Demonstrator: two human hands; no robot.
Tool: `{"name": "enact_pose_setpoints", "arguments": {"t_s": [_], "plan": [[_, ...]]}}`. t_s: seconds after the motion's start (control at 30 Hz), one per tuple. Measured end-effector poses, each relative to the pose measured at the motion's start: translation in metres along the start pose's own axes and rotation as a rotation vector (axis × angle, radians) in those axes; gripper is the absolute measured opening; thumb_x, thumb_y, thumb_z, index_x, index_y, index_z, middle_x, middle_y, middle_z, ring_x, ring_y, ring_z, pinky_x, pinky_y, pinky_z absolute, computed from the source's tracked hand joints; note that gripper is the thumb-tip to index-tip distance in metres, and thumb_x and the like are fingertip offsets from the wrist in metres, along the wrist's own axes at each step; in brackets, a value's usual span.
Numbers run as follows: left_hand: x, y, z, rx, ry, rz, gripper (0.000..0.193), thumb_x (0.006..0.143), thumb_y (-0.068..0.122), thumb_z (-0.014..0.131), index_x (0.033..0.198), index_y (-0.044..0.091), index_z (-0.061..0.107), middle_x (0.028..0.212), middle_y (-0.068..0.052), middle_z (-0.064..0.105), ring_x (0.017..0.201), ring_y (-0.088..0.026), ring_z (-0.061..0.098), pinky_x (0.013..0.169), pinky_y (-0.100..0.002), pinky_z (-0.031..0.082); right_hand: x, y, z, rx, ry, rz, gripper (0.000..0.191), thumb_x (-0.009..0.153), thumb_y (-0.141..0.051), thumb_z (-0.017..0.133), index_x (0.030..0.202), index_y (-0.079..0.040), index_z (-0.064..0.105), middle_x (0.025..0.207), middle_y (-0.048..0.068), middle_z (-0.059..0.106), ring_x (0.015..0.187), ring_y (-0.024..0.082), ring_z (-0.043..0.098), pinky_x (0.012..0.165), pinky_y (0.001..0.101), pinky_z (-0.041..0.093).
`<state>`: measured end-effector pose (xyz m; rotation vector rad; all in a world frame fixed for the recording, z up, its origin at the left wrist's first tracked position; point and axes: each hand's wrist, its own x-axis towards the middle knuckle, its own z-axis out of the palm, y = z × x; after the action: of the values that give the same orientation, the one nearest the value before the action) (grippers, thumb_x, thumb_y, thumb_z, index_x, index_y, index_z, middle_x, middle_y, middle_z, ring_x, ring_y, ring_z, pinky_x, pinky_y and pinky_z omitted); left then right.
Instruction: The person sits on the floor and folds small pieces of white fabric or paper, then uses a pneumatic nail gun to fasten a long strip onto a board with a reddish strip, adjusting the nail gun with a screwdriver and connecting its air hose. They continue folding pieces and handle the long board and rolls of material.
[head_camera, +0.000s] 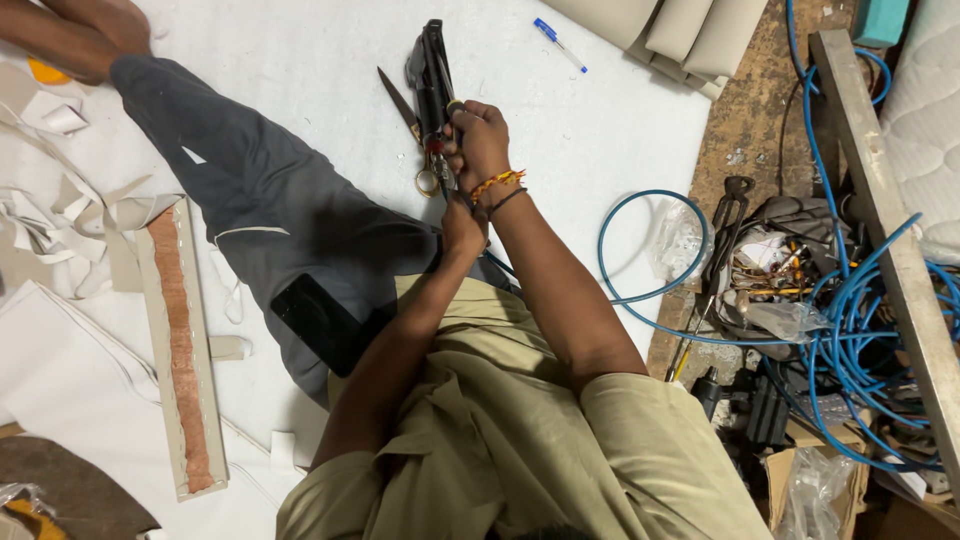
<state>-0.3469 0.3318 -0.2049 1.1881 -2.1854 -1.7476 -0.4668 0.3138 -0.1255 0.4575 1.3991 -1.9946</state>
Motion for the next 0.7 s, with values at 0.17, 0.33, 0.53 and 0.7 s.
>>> {"name": "enact_pose_setpoints", "arguments": {"t_s": [0.17,0.33,0.53,0.7], "plan": [[-0.003,0.01,-0.003,0.026,-0.058,-0.143,0.033,0.095,0.015,0.062,0.118,-0.002,0.046,0.085,-0.025,0.071,0.06,-0.034,0.072,0.055,-0.045,0.056,0.01,-0.007,-0.013,-0.242,0.025,-0.1,0.028,0.092,-0.011,0.062,0.119,-0.003,0.058,0.073,0.01,0.068,0.054,0.019,0.058,0.039,0.0315,0.042],[-0.004,0.013,-0.006,-0.022,-0.02,-0.104,0.028,0.092,0.012,0.061,0.113,0.0,0.047,0.082,-0.023,0.069,0.057,-0.032,0.071,0.052,-0.044,0.056,0.009,0.009,-0.006,-1.014,0.148,-0.706,0.025,0.092,-0.018,0.066,0.115,-0.01,0.069,0.085,0.016,0.075,0.073,0.034,0.075,0.069,0.0439,0.059],[0.003,-0.003,0.001,-0.111,0.024,-0.075,0.027,0.092,0.015,0.068,0.109,0.002,0.052,0.084,-0.022,0.069,0.061,-0.034,0.068,0.05,-0.046,0.054,-0.019,0.018,0.002,-1.399,0.084,-0.826,0.038,0.083,-0.016,0.071,0.118,-0.005,0.062,0.087,0.026,0.068,0.077,0.046,0.068,0.07,0.0526,0.055],[0.004,0.005,0.0,0.071,0.068,0.027,0.029,0.092,0.015,0.067,0.112,0.002,0.051,0.09,-0.022,0.071,0.066,-0.035,0.072,0.057,-0.043,0.056,-0.022,-0.006,-0.007,-1.23,-0.009,-1.037,0.023,0.095,-0.011,0.066,0.117,-0.011,0.062,0.087,0.016,0.073,0.079,0.038,0.072,0.072,0.0487,0.057]]}}
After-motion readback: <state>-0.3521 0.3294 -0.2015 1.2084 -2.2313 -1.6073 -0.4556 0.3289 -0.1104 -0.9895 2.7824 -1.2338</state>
